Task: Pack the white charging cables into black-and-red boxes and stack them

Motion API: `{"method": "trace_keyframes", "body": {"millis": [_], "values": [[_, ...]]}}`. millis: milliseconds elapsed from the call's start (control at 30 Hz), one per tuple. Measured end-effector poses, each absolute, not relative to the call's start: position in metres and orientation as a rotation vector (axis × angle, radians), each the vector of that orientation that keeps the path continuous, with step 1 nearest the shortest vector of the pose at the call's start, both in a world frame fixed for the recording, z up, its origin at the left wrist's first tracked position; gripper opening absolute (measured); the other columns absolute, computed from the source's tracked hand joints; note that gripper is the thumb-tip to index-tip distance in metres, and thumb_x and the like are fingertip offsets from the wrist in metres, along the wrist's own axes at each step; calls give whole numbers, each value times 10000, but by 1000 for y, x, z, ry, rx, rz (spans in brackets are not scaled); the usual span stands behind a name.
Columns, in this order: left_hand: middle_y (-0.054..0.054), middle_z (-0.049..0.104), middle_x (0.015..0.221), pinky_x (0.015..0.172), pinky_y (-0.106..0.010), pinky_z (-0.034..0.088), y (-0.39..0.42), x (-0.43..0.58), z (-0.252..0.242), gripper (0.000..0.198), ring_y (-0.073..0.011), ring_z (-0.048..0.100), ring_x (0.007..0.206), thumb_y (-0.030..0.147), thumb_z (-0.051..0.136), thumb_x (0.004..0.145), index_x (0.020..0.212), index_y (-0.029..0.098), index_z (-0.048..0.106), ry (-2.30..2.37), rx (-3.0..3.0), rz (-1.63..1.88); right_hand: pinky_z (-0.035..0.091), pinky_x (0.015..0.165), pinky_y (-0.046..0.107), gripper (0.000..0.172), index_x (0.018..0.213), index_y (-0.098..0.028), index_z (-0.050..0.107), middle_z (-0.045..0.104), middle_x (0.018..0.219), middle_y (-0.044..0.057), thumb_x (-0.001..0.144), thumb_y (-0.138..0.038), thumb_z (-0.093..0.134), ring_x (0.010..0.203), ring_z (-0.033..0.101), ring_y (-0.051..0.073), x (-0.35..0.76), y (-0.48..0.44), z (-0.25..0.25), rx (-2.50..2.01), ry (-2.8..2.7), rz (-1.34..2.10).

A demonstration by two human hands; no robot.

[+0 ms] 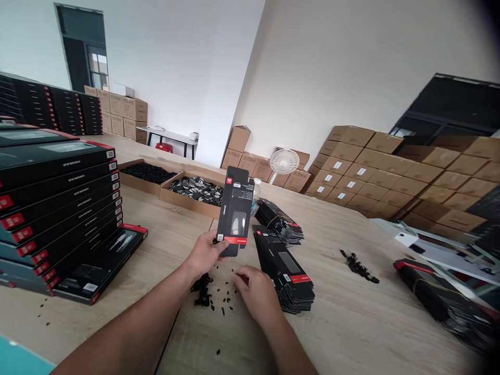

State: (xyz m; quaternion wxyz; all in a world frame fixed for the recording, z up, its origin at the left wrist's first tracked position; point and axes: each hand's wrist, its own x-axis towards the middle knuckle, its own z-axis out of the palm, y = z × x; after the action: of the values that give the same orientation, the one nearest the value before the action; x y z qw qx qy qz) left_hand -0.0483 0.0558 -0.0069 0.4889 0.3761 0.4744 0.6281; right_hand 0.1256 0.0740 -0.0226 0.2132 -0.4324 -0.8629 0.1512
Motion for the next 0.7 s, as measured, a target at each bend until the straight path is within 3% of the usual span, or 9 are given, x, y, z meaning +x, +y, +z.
{"method": "trace_keyframes", "body": {"millis": [167, 267, 433, 533, 700], "values": [[-47, 767, 928, 733, -381, 590, 58, -45, -12, 223, -257, 720, 890, 322, 756, 719, 897, 191, 725, 1150, 909, 1494, 498, 723, 302, 258, 973, -221, 747, 724, 865, 54, 837, -162, 536, 767, 663, 203, 144, 86, -25, -1057, -2432, 554], [-49, 775, 928, 739, -386, 591, 59, -43, -16, 198, -266, 721, 903, 307, 724, 737, 895, 189, 744, 1156, 918, 1476, 490, 741, 290, 256, 910, -218, 739, 701, 850, 44, 810, -92, 540, 789, 656, 197, 145, 87, -25, -1047, -2481, 512], [-60, 781, 895, 739, -377, 589, 58, -39, -18, 185, -269, 719, 901, 306, 719, 744, 867, 175, 765, 1158, 957, 1447, 469, 735, 267, 215, 828, -213, 728, 678, 841, 41, 889, -148, 533, 790, 649, 185, 137, 89, -26, -1146, -2509, 323], [-60, 783, 912, 751, -376, 588, 58, -38, -18, 200, -265, 716, 908, 315, 731, 741, 881, 176, 766, 1159, 970, 1453, 471, 748, 270, 293, 833, -222, 748, 677, 852, 43, 938, -196, 476, 796, 653, 181, 136, 94, -30, -1141, -2482, 302], [-57, 786, 935, 748, -355, 586, 59, -40, -19, 201, -257, 714, 922, 297, 706, 765, 914, 178, 768, 1193, 971, 1463, 485, 767, 295, 277, 899, -176, 745, 712, 861, 75, 935, -208, 471, 804, 666, 205, 139, 101, -33, -1145, -2413, 360]]}}
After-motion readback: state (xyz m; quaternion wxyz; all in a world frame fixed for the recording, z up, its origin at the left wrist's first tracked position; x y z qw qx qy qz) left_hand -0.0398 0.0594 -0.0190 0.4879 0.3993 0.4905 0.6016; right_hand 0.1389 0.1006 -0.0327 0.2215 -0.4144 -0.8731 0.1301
